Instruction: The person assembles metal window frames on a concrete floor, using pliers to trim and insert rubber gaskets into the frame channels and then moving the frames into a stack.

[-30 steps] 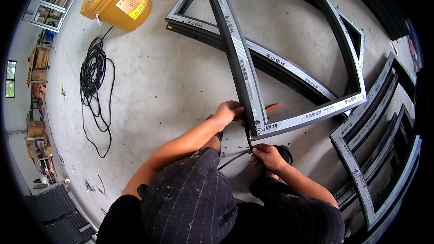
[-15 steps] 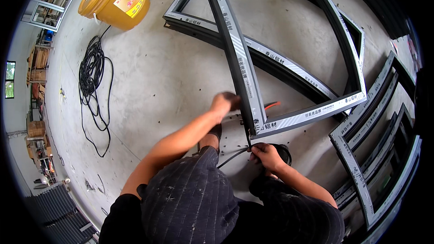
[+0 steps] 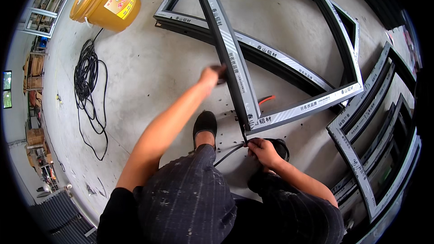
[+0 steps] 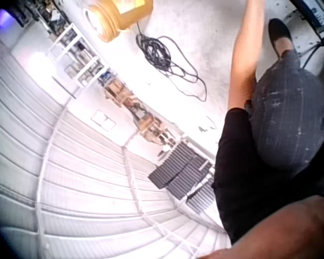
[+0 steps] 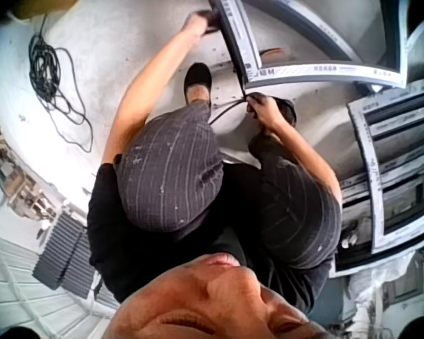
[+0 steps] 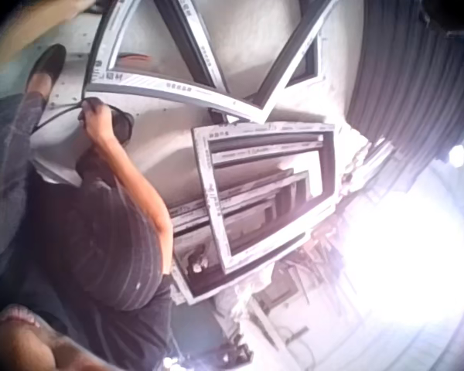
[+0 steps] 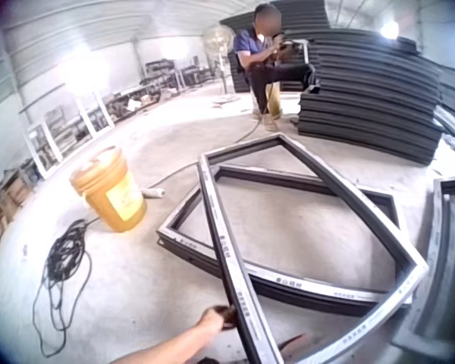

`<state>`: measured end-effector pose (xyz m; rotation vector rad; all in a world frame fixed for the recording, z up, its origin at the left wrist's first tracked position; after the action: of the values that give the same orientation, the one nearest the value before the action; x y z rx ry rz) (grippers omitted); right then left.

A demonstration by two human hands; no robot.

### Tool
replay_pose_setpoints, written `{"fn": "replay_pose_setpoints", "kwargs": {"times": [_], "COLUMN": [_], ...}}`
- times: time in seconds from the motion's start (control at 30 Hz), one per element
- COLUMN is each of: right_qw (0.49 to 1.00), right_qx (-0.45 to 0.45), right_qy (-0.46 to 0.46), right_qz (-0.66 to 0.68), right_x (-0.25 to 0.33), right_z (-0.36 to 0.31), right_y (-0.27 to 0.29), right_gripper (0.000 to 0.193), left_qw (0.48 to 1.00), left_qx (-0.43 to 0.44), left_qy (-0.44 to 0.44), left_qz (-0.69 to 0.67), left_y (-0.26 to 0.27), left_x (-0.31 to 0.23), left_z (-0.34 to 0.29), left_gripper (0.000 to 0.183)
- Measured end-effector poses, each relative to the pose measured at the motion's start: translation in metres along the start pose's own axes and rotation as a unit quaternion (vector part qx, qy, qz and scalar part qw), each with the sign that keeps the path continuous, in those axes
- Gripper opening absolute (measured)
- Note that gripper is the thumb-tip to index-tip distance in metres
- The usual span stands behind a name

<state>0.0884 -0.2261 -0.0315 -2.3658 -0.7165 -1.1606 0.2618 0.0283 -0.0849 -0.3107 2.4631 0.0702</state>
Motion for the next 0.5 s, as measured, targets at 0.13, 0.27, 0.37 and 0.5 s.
{"fn": "replay_pose_setpoints", "kwargs": {"times": [0.13,0.27,0.37,0.5], "right_qw": [1.000,1.000,1.000,1.000], "right_qx": [-0.006,-0.004,-0.004,-0.002], "right_qy": [-0.015,-0.012,-0.012,-0.016], "right_qz": [0.002,0.005,0.001,-0.002], "right_x": [-0.010,-0.013,-0.012,-0.005], "right_z": [0.003,0.007,0.007,0.007], "right_y": [0.004,-0.003,-0.005,-0.007], "right_gripper": [0.023,0.023,0.023,0.023], "left_qw": [0.984,0.988,0.992,0.994], "left_qx": [0.134,0.129,0.101,0.075], "left_qy": [0.096,0.075,0.079,0.083], "left_qz": [0.070,0.028,0.023,0.014], "left_y": [-0.043,-0.053,-0.053,-0.052], "left_x": [0.092,0.114,0.111,0.106], "left_z": [-0.080,-0.098,-0.100,-0.105], "left_gripper": [0.032,0.027,0.029,0.032]}}
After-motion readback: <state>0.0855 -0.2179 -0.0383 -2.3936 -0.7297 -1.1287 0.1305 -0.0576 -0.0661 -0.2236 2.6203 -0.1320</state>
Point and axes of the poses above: each hand's wrist, its own z-axis towards the middle knuckle, its own y-axis out of the back of the hand, x = y × z, the point moved 8 cm from there along z, towards the middle knuckle, and after that the axes turned 10 degrees about y, right-handed, at the moved point
